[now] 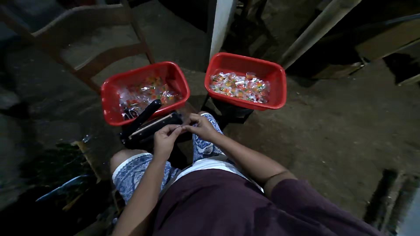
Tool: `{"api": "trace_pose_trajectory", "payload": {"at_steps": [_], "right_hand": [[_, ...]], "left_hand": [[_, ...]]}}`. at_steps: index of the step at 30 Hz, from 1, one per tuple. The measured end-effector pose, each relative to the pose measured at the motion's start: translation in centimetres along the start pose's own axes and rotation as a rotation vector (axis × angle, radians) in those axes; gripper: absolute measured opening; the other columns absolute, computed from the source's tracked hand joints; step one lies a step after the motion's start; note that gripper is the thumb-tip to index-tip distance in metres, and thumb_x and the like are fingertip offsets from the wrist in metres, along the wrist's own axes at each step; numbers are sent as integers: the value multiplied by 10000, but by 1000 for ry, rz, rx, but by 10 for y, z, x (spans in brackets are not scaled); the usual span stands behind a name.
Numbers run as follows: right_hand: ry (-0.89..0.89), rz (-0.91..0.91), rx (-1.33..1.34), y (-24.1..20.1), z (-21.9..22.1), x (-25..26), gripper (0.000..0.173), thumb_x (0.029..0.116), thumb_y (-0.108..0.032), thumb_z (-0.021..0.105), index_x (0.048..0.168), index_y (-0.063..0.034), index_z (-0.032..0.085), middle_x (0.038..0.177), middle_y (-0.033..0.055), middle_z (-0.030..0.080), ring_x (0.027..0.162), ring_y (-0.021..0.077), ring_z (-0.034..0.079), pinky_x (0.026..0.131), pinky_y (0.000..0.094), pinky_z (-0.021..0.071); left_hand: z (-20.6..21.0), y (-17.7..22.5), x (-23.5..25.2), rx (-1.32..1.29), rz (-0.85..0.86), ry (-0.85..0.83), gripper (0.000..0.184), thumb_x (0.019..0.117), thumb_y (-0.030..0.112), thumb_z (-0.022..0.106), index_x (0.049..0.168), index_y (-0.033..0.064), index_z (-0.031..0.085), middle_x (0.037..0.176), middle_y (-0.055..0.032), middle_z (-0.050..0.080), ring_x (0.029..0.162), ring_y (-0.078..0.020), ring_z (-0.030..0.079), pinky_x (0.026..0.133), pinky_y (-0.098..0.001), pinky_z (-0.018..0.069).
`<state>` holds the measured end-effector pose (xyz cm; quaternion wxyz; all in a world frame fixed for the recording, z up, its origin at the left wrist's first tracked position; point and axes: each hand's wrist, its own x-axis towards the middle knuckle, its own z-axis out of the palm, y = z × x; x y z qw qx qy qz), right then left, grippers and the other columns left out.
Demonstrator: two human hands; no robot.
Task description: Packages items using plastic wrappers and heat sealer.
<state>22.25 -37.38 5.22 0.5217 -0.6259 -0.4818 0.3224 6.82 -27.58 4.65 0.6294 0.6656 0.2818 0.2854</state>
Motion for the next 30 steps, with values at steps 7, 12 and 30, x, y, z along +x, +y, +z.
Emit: {"api": "trace_pose_trajectory", "payload": {"at_steps": [7, 12, 30], "right_hand": [[418, 86, -284, 42, -101, 1, 252, 974, -169, 684, 1093, 53, 671, 975, 141, 708, 870, 180, 680, 835, 406, 578], [833, 85, -537, 52, -197, 6, 476, 974, -213, 670, 1306, 107, 551, 1259, 293, 617, 1165, 358, 623, 1044, 480, 488], [-425, 88, -1079, 112, -36, 227, 170, 981, -27, 598, 1091, -9, 727, 1100, 195, 725, 1091, 386, 679, 1088, 639, 388]], "left_hand": [[-14, -21, 9, -4, -167, -121, 530, 975, 128, 665, 1443, -42, 484, 1295, -170, 652, 1102, -184, 679, 971, -340, 557], [-38, -56, 13, 75, -294, -161, 314, 991, 100, 637, 1255, -71, 620, 1152, -149, 692, 1024, -150, 685, 942, -311, 559], [-55, -109, 54, 542, -637, -697, 506, 1034, 334, 621, 1433, 29, 558, 1367, -210, 618, 1292, -323, 588, 1124, -513, 428]]}}
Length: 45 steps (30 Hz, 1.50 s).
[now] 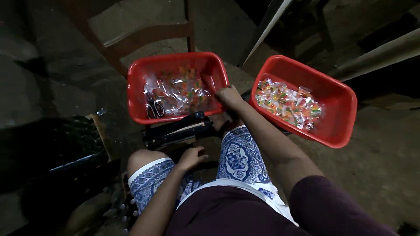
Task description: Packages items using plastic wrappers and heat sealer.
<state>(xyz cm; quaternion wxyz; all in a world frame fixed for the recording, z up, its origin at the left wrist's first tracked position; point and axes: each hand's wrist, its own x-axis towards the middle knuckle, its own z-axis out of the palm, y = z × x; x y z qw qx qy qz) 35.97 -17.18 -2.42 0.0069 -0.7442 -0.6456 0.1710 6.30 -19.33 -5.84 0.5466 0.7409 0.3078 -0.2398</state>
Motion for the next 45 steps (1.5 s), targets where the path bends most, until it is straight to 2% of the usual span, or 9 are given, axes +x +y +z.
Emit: {"api": "trace_pose_trajectory", "payload": {"at_steps": [6, 8, 12, 17, 20, 34, 36, 41, 45], "right_hand": [[-439, 38, -4, -8, -6, 33, 344, 989, -252, 689, 1286, -78, 696, 1244, 223, 688, 1239, 439, 600, 1164, 736, 210], [-499, 32, 9, -12, -2, 31, 379, 992, -224, 684, 1354, -114, 663, 1307, 210, 666, 1282, 439, 574, 1157, 759, 191], [-381, 14, -59, -12, 11, 25, 320, 981, -32, 592, 1276, -94, 697, 1187, 214, 705, 1164, 425, 642, 1102, 674, 355], [-126, -30, 23, 5, -5, 21, 223, 996, -56, 585, 1165, -60, 730, 1079, 190, 738, 1082, 399, 685, 1077, 639, 406], [-89, -19, 128, 8, -24, 17, 183, 952, -48, 659, 1121, -32, 726, 1074, 202, 728, 1058, 417, 686, 963, 658, 492], [-51, 3, 308, -24, -71, 31, 224, 985, -36, 609, 1186, 28, 684, 1164, 216, 700, 1099, 366, 680, 1013, 583, 497], [-50, -31, 323, -41, -89, 24, 219, 985, -28, 618, 1185, 29, 684, 1161, 212, 699, 1087, 351, 682, 1012, 558, 504], [12, -181, 416, -90, -155, -31, 209, 994, -17, 621, 1194, 24, 667, 1102, 159, 707, 944, 231, 716, 922, 421, 575], [82, -334, 562, -122, -179, -87, 197, 983, -8, 624, 1175, 22, 657, 1016, 105, 704, 862, 117, 702, 829, 292, 594]], "left_hand": [[-3, 3, -1, 5, -21, -16, 498, 1025, 396, 618, 1373, 40, 615, 1324, -197, 647, 1271, -319, 601, 1111, -528, 434], [-4, 4, -2, -4, -8, -21, 502, 1027, 382, 619, 1390, 34, 597, 1342, -201, 634, 1286, -321, 590, 1121, -526, 424], [-5, 6, -2, 22, 13, -37, 464, 1031, 362, 613, 1365, 40, 615, 1317, -191, 649, 1265, -316, 603, 1107, -525, 436], [-3, 5, 0, 49, -20, -46, 526, 1034, 397, 605, 1392, 12, 575, 1341, -220, 623, 1288, -340, 582, 1118, -534, 421], [-2, 4, 2, 41, -23, -23, 521, 1034, 395, 606, 1396, 22, 577, 1355, -208, 620, 1295, -329, 580, 1123, -527, 421], [6, -4, -3, -4, 43, 77, 421, 1037, 326, 614, 1350, 45, 633, 1319, -186, 650, 1253, -303, 610, 1107, -517, 438], [2, -1, -10, -62, 106, 147, 413, 1036, 287, 614, 1350, 19, 625, 1311, -194, 651, 1243, -293, 618, 1106, -492, 449], [-17, 24, -44, -648, 532, 633, 293, 1011, 82, 571, 1249, -82, 620, 1199, -169, 682, 1084, -196, 682, 974, -363, 562], [-28, 56, -68, -992, 751, 701, 476, 1035, 137, 531, 1483, 13, 428, 1429, -102, 566, 1232, -185, 615, 1040, -379, 521]]}}
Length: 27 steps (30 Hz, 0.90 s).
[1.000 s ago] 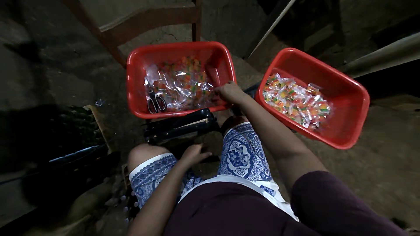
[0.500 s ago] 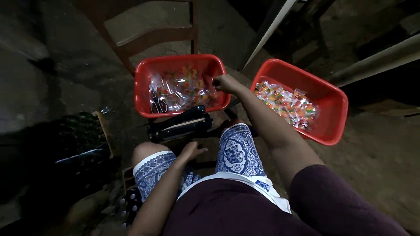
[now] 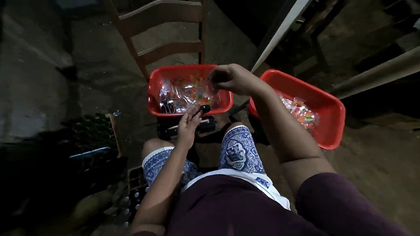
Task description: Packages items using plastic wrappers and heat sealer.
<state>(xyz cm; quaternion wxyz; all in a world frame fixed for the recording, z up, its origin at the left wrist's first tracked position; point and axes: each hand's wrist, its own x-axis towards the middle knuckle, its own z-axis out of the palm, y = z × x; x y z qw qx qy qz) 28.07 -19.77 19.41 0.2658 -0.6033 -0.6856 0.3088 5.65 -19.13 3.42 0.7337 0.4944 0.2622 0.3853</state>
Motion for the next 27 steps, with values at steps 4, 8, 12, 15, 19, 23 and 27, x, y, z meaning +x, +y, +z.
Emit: {"api": "trace_pose_trajectory", "payload": {"at_steps": [4, 8, 12, 15, 19, 23, 27], "right_hand": [[72, -70, 161, -25, 22, -30, 237, 960, 13, 646, 1197, 21, 627, 1007, 82, 690, 841, 72, 698, 795, 239, 602], [183, -153, 422, -20, 43, -63, 321, 967, -82, 638, 1277, -20, 581, 937, 3, 666, 822, 45, 651, 779, 229, 572], [259, -258, 825, 1, 78, -84, 405, 995, -219, 604, 1371, -96, 516, 1164, -20, 697, 1067, 114, 673, 963, 336, 563], [107, -323, 669, 2, 101, -96, 418, 939, -110, 629, 1328, 29, 567, 1304, 63, 644, 1154, 107, 631, 984, 300, 544], [174, -327, 497, -10, 114, -109, 122, 970, -65, 630, 998, 17, 716, 1025, 30, 683, 939, 34, 646, 848, 213, 558], [322, -159, 429, -18, 126, -121, 93, 966, -48, 653, 1017, 3, 711, 982, 36, 711, 834, 20, 666, 783, 202, 574], [368, -78, 469, -19, 143, -127, 248, 924, -37, 704, 1163, 11, 662, 894, 9, 696, 754, 15, 643, 727, 199, 560]], "left_hand": [[40, 33, -20, -450, -85, 104, 259, 1117, 187, 343, 1300, 131, 519, 1213, -45, 668, 1066, -164, 682, 944, -343, 569], [50, 51, -47, -591, -179, 131, 282, 1113, 176, 385, 1075, 138, 662, 987, -13, 718, 848, -87, 703, 782, -223, 595], [45, 59, -72, -575, -320, 38, 311, 1111, 170, 385, 1062, 112, 686, 920, -14, 718, 740, -54, 690, 677, -175, 589], [43, 64, -85, -561, -476, -25, 264, 1111, 162, 378, 1094, 101, 634, 833, -24, 678, 613, -46, 648, 588, -155, 572], [34, 59, -94, -331, -427, -153, 358, 1122, 310, 332, 1239, 138, 624, 1005, -43, 732, 826, -97, 712, 729, -219, 591], [23, 43, -102, -40, -83, -110, 393, 1061, 396, 505, 1327, 119, 593, 1208, -14, 683, 1063, -149, 678, 927, -361, 583], [33, 41, -111, 177, 52, 56, 208, 902, -42, 703, 1092, 43, 696, 963, 10, 713, 835, -63, 672, 772, -255, 587]]}}
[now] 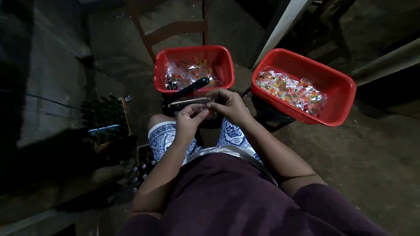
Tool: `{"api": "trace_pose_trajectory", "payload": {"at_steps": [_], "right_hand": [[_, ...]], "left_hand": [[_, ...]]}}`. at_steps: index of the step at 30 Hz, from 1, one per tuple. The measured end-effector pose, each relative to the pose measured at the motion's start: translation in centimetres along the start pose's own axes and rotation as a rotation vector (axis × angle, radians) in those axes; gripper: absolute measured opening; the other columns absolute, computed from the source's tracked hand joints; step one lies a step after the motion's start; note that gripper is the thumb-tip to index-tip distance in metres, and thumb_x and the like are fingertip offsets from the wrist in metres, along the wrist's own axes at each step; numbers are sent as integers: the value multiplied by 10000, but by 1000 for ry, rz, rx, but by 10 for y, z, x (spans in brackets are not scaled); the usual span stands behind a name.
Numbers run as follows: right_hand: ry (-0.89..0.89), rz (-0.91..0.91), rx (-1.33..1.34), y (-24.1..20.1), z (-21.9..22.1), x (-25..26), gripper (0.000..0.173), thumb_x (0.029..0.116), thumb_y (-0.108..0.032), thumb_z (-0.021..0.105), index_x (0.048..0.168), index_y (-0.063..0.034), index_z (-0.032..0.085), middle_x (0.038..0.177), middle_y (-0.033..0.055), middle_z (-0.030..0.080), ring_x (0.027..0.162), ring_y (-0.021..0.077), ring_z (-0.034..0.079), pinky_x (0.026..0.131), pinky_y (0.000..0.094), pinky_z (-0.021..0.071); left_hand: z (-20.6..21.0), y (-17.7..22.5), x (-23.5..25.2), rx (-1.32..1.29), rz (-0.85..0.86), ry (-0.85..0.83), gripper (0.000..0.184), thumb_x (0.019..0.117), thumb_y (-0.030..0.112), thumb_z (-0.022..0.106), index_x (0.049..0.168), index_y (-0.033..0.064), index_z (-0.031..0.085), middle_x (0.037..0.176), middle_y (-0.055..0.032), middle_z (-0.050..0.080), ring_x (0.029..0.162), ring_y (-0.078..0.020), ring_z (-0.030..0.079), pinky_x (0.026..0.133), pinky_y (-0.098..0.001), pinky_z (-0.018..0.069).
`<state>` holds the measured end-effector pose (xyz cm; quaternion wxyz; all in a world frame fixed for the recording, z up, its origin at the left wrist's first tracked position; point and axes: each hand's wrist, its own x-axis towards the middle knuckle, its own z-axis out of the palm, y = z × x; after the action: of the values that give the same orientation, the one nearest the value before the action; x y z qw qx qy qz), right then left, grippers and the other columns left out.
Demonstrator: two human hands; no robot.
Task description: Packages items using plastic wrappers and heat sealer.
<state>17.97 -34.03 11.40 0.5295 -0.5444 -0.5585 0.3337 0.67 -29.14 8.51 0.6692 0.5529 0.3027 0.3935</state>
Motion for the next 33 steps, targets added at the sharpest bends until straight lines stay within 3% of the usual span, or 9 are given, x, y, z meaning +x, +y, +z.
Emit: {"api": "trace_pose_trajectory", "payload": {"at_steps": [4, 7, 9, 11, 16, 21, 28, 31, 33], "right_hand": [[130, -7, 177, 9, 9, -11, 502, 899, 27, 695, 1344, 11, 464, 887, 19, 690, 769, 73, 685, 757, 263, 603], [169, -111, 195, 21, 15, -23, 334, 933, 13, 644, 1202, -38, 453, 899, -8, 671, 802, 62, 671, 770, 265, 587], [157, -156, 128, 27, 16, -28, 179, 955, 1, 625, 1100, -23, 524, 941, -6, 665, 825, 27, 650, 774, 226, 573], [125, -159, 74, 29, 17, -31, 117, 974, -2, 599, 1088, 23, 592, 956, 12, 650, 817, 10, 628, 759, 197, 559], [59, -129, 64, 25, 17, -30, 208, 964, -3, 591, 1150, 50, 665, 1069, 67, 672, 897, 31, 638, 819, 199, 554], [66, -131, 88, 25, 16, -31, 216, 940, 2, 645, 1150, 46, 665, 1074, 70, 673, 896, 48, 662, 802, 210, 582], [98, -210, -227, 25, 12, -37, 264, 943, -6, 646, 1193, 73, 682, 1033, 151, 680, 857, 100, 663, 791, 211, 561], [130, -268, -365, 30, 10, -39, 207, 927, 16, 658, 1122, 53, 719, 997, 175, 685, 883, 187, 675, 836, 278, 570], [154, -268, -399, 32, 9, -40, 138, 917, 7, 665, 1031, 23, 739, 976, 160, 663, 886, 191, 652, 838, 284, 554]], "left_hand": [[6, 1, -7, -123, -167, 97, 131, 983, -32, 599, 1012, 73, 672, 966, 0, 724, 841, -101, 708, 798, -295, 614], [9, -5, -11, -180, -200, 141, 128, 1009, -11, 560, 1001, 72, 657, 957, -13, 727, 839, -112, 712, 806, -306, 614], [10, -8, -15, -151, -138, 166, 116, 1024, 29, 552, 1008, 76, 656, 973, -6, 739, 856, -102, 719, 811, -304, 616], [6, -14, -18, -77, 11, 181, 98, 989, 18, 609, 1034, 71, 677, 985, -2, 741, 892, -93, 709, 815, -292, 605], [-3, -8, -23, 221, 284, 138, 320, 942, -20, 664, 1153, 95, 452, 969, 34, 729, 885, -66, 723, 813, -263, 605], [-12, -3, -21, 403, 408, 20, 259, 922, -45, 681, 1179, -59, 651, 1113, -115, 706, 964, -112, 709, 856, -267, 605], [-15, -2, -12, 680, 477, -12, 293, 900, 8, 721, 1185, -58, 708, 991, -123, 744, 874, -107, 711, 801, -233, 588], [-12, 0, -11, 860, 504, -33, 259, 925, 13, 701, 1180, -32, 719, 972, -141, 726, 833, -168, 700, 766, -283, 584], [-11, -1, -10, 902, 489, -29, 168, 930, 45, 713, 1086, 2, 758, 978, -144, 704, 837, -187, 691, 764, -305, 586]]}}
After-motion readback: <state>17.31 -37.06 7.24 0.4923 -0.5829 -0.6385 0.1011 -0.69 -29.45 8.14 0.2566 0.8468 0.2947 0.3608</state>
